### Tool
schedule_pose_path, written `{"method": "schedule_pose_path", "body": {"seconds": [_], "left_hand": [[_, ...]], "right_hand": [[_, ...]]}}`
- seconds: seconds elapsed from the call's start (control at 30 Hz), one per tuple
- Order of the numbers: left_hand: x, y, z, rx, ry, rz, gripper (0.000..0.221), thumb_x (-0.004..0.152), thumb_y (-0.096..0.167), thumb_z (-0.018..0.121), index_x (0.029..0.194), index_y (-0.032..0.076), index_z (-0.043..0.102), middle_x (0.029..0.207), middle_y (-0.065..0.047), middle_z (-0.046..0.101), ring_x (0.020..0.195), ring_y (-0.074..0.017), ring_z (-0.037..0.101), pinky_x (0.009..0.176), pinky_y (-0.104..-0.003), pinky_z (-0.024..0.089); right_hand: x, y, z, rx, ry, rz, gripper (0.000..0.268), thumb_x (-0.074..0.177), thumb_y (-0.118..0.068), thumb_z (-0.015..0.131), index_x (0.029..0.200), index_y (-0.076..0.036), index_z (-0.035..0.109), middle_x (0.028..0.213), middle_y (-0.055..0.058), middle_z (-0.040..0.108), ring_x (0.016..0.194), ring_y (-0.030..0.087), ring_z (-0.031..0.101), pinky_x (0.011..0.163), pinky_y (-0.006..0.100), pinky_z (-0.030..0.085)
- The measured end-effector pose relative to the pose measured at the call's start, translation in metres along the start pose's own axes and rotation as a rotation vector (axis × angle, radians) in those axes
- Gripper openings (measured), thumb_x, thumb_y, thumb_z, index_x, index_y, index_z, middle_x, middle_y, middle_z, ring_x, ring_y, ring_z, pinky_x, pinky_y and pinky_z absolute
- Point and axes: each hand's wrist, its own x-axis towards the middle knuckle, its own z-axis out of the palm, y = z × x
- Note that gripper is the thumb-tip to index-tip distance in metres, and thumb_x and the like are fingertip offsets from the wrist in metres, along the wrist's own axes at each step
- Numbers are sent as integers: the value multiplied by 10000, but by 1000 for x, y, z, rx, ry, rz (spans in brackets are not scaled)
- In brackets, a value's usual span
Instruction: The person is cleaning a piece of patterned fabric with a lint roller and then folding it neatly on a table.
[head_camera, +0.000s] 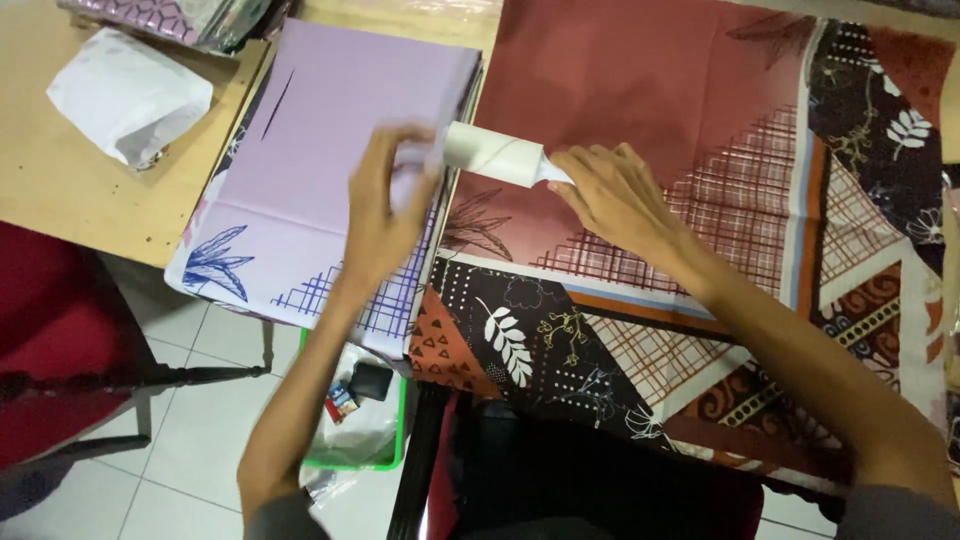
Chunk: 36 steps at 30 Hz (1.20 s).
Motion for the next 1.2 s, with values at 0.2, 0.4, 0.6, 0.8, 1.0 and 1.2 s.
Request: {"method": "schedule_pose_path", "body": {"seconds": [0.2,0.4,0.6,0.8,1.0,1.2], "left_hand": [[130,-12,47,-213,-418,252,223,1076,199,453,1021,66,624,900,-67,659,822,-155,633,765,-283,525],[158,-27,105,223,-1108,-286,171,1061,299,583,1212,234,538,1046,51,542,910,-119,478,873,-286,425],[159,-46,107,169,-1092,-315,202,1007,318,533,1199,259,513,1141,74,513,1042,-132,474,961,-318,367],[149,-35,106,221,-1029,-236,421,1014,384,491,1389,194,518,1401,-5,588,1281,-201,541,1101,-399,389],[62,-6,83,-14,-705,-70,445,1043,441,431,1308,83,462,1331,-149,493,1220,-283,531,1104,-483,455],[-70,48,66,-273,-91,-516,1031,844,777,295,1606,105,122,1730,-111,115,1614,-275,136,1257,-566,61]], "right_hand": [[-10,-7,3,-170,57,-10,283,1067,-255,613,1295,-93,654,1085,102,733,850,203,687,757,383,535],[-29,-26,9,-108,-158,-5,237,1005,-220,645,1203,-89,642,952,90,713,761,185,648,735,345,542],[-76,-107,-29,821,-365,421,333,1035,-319,502,871,-85,674,744,22,640,514,115,536,407,230,495],[-140,-155,-35,58,-79,-436,181,1014,-139,614,1169,-47,618,885,47,610,733,195,521,608,345,414],[-176,-183,-73,680,-9,-75,222,1032,-139,605,1150,49,599,873,123,646,700,235,611,588,346,531],[-191,-219,-48,1270,143,629,295,1030,-288,510,1172,-48,606,692,24,616,544,140,574,530,272,495]]}}
